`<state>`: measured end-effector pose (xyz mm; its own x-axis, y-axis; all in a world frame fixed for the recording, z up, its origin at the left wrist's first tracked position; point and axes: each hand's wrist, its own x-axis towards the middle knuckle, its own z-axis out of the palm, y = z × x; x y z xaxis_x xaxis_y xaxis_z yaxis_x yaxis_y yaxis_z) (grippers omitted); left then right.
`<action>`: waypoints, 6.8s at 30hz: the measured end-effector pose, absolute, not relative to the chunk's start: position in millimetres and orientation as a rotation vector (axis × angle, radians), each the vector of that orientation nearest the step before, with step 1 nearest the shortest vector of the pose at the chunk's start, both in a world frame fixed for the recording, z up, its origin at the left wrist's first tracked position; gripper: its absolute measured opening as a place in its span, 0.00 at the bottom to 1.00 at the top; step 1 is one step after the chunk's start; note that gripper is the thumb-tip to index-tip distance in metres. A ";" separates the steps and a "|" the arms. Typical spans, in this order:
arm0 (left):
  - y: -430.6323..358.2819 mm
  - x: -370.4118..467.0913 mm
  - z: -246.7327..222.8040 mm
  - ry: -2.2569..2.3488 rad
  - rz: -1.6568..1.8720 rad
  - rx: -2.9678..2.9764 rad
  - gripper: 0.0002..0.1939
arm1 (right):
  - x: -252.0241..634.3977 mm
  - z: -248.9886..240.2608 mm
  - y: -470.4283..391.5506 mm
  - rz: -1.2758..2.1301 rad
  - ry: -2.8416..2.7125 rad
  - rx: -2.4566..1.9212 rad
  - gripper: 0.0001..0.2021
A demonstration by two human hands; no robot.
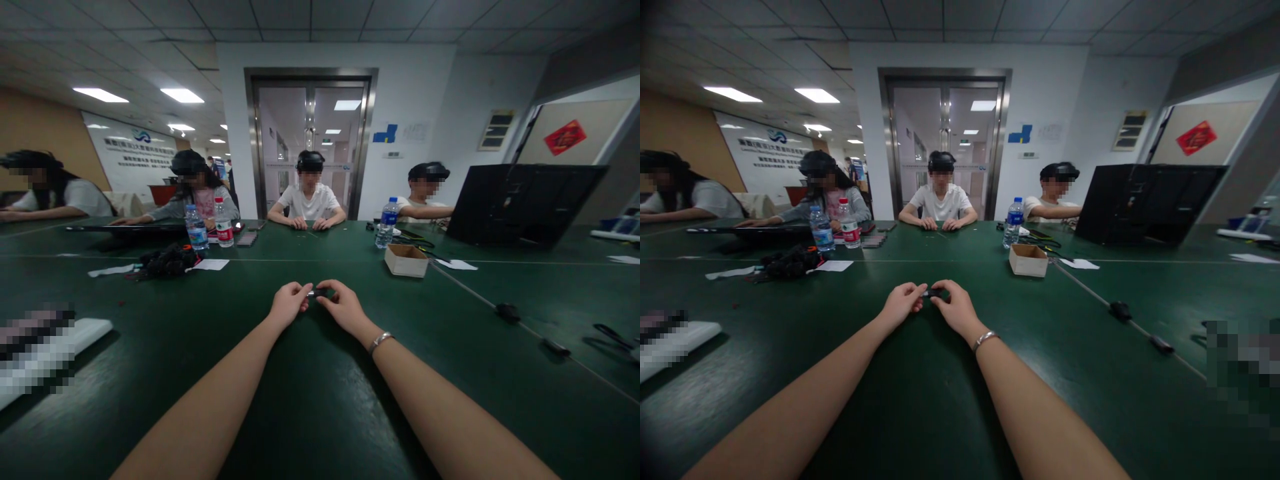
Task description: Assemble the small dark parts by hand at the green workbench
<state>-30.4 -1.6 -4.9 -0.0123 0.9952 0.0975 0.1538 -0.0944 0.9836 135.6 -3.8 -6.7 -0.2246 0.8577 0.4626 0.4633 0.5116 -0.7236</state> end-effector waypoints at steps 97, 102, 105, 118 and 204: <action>-12.8 -28.5 -0.9 1.367 1.269 1.781 0.16 | 132.9 1.0 -14.8 0.307 -1.952 -1.050 0.06; -3.5 -29.1 -8.4 1.164 1.355 1.800 0.06 | 135.6 -3.0 -8.5 0.400 -1.879 -1.096 0.06; -0.4 -30.1 -10.6 1.085 1.359 1.756 0.10 | 135.2 -3.4 -7.0 0.425 -1.872 -1.125 0.08; -2.5 -32.1 -4.9 1.130 1.282 1.705 0.11 | 136.5 -3.3 -6.4 0.428 -1.864 -1.151 0.08; 1.6 -27.1 -15.9 1.331 1.150 1.767 0.12 | 136.2 -5.3 -6.5 0.395 -1.916 -1.108 0.08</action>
